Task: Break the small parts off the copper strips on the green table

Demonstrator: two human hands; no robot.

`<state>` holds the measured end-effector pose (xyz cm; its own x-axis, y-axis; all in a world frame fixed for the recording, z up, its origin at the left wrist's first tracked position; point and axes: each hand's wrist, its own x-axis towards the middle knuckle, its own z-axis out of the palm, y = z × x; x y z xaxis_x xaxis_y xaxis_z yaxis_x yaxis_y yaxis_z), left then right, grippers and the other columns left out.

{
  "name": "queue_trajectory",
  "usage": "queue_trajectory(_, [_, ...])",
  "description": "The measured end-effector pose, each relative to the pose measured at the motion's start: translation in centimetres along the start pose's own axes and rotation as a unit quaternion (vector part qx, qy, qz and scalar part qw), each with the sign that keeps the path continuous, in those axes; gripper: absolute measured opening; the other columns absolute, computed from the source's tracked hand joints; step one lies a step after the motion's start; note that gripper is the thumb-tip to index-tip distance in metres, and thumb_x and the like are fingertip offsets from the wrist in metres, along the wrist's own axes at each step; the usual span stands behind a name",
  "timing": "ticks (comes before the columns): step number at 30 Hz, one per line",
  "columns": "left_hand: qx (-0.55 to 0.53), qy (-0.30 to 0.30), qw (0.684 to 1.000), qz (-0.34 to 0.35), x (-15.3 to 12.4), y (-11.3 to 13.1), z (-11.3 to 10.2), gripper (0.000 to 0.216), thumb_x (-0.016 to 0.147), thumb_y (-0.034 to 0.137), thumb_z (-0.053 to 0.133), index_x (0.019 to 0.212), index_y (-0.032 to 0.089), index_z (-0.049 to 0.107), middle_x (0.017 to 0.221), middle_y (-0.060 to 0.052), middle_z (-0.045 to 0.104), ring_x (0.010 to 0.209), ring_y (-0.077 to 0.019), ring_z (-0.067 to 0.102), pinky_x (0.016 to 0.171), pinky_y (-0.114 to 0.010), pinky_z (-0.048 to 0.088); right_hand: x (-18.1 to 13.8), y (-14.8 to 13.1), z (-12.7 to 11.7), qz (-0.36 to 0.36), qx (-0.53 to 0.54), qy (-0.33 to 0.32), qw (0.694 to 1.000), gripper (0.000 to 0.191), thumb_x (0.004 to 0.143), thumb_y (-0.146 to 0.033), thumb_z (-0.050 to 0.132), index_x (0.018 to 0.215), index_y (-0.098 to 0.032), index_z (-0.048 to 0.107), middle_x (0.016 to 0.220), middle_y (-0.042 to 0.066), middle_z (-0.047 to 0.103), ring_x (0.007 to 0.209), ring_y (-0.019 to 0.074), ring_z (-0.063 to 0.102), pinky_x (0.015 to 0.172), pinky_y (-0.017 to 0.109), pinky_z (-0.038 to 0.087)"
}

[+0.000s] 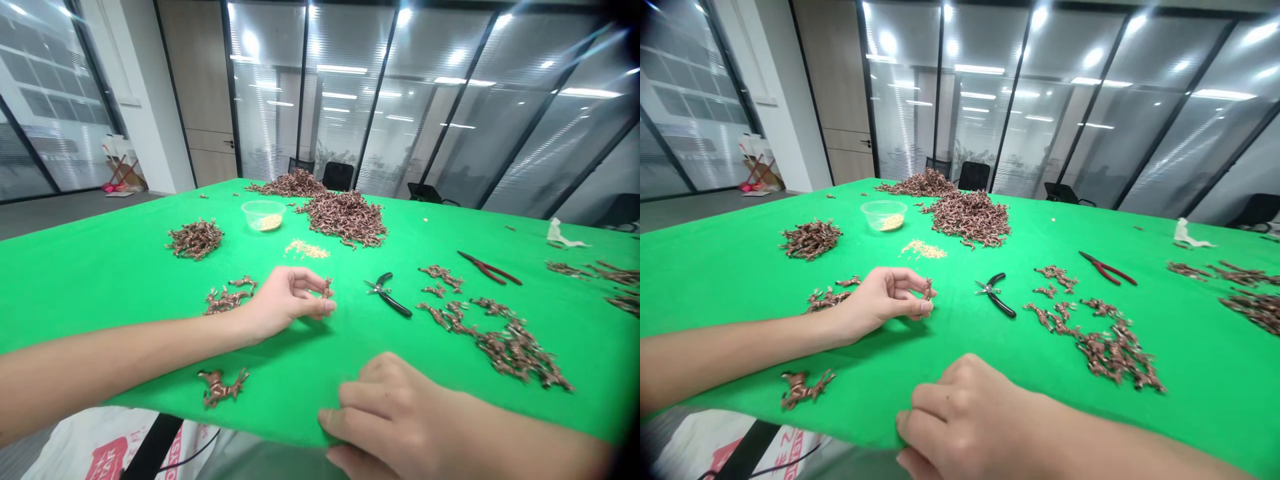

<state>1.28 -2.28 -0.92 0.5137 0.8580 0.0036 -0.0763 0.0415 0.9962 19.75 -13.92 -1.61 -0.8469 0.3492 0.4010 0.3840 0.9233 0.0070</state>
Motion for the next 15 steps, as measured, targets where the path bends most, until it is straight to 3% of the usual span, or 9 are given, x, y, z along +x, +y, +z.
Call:
queue_trajectory(6, [0.0,0.001,1.0,0.0,0.0,-0.1,0.0,0.047,0.055,0.024,0.095,0.088,0.007,0.066,0.087,-0.009,0.076,0.063,-0.0137,0.072,0.059,-0.024,0.06,0.2,-0.7,-0.5,-0.026,-0.017,-0.008,0.999,0.016,0.096,-0.01,0.054,0.088,-0.014,0.068,0.06,-0.002,0.053,0.045,0.0129,0.038,0.045,0.032,0.024])
queue_trajectory(12, [0.006,0.0,1.0,0.0,0.0,-0.1,-0.1,0.044,0.057,0.023,0.094,0.089,0.008,0.066,0.083,-0.008,0.076,0.063,-0.0145,0.072,0.06,-0.024,0.06,0.2,-1.1,-1.3,-0.039,-0.016,-0.042,0.998,0.026,0.096,-0.004,0.046,0.087,-0.014,0.068,0.062,-0.001,0.057,0.047,0.0128,0.042,0.046,0.031,0.031])
queue_trajectory(15, [0.01,-0.002,1.0,-0.001,0.0,-0.1,-0.1,0.046,0.057,0.024,0.094,0.09,0.007,0.066,0.083,-0.008,0.076,0.063,-0.0141,0.072,0.06,-0.024,0.06,0.1,-1.2,-0.7,-0.015,-0.01,-0.016,1.0,0.026,0.095,-0.005,0.048,0.078,-0.016,0.065,0.061,-0.001,0.056,0.047,0.0122,0.042,0.047,0.03,0.031])
